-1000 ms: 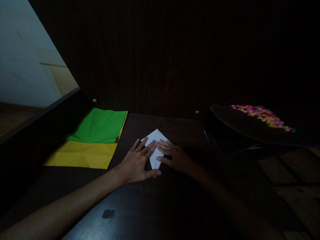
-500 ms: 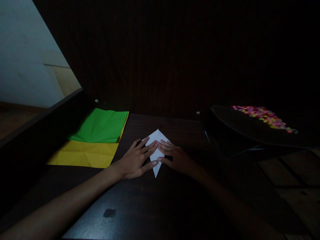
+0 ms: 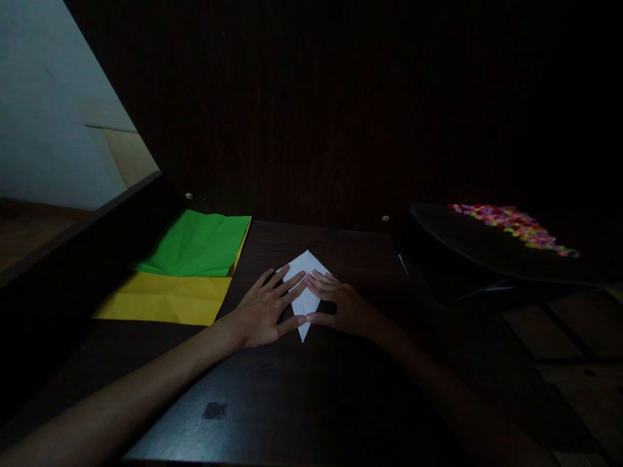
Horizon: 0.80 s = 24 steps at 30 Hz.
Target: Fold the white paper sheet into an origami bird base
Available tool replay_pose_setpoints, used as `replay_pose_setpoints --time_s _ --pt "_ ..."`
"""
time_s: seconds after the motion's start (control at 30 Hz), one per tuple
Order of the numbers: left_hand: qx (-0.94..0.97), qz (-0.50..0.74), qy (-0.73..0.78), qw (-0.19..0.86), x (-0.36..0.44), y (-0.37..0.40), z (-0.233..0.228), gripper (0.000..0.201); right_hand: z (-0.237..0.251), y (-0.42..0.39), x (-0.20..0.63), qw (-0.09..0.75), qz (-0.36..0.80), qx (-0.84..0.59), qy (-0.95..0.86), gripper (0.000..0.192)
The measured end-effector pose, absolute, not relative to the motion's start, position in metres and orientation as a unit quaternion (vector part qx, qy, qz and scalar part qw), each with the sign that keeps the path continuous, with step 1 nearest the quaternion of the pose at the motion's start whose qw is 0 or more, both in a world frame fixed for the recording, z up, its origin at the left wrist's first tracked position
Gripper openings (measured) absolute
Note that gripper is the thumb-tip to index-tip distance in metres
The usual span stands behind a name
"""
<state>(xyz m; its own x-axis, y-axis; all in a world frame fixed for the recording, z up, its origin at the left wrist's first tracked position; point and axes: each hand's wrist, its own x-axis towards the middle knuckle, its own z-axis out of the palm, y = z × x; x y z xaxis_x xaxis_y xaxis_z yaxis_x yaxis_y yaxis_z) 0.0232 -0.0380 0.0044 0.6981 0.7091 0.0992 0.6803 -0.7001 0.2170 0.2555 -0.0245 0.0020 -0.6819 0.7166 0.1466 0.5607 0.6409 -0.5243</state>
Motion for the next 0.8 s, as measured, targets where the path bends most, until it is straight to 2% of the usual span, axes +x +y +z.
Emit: replay_pose_setpoints --time_s 0.27,0.4,0.8 --pt "0.921 0.061 0.373 0.092 0.022 -0.0383 0.006 0.069 0.0044 -0.0247 0.2555 0.168 0.242 -0.372 -0.88 0.072" --pt "0.928 0.034 0.355 0.108 0.0191 -0.036 0.0093 0.076 0.0055 -0.0245 0.2558 0.164 0.249 -0.379 -0.876 0.071" --pt "0.93 0.076 0.348 0.096 0.0175 -0.0369 0.0048 0.078 0.0013 -0.025 0.2525 0.164 0.236 -0.385 -0.877 0.073"
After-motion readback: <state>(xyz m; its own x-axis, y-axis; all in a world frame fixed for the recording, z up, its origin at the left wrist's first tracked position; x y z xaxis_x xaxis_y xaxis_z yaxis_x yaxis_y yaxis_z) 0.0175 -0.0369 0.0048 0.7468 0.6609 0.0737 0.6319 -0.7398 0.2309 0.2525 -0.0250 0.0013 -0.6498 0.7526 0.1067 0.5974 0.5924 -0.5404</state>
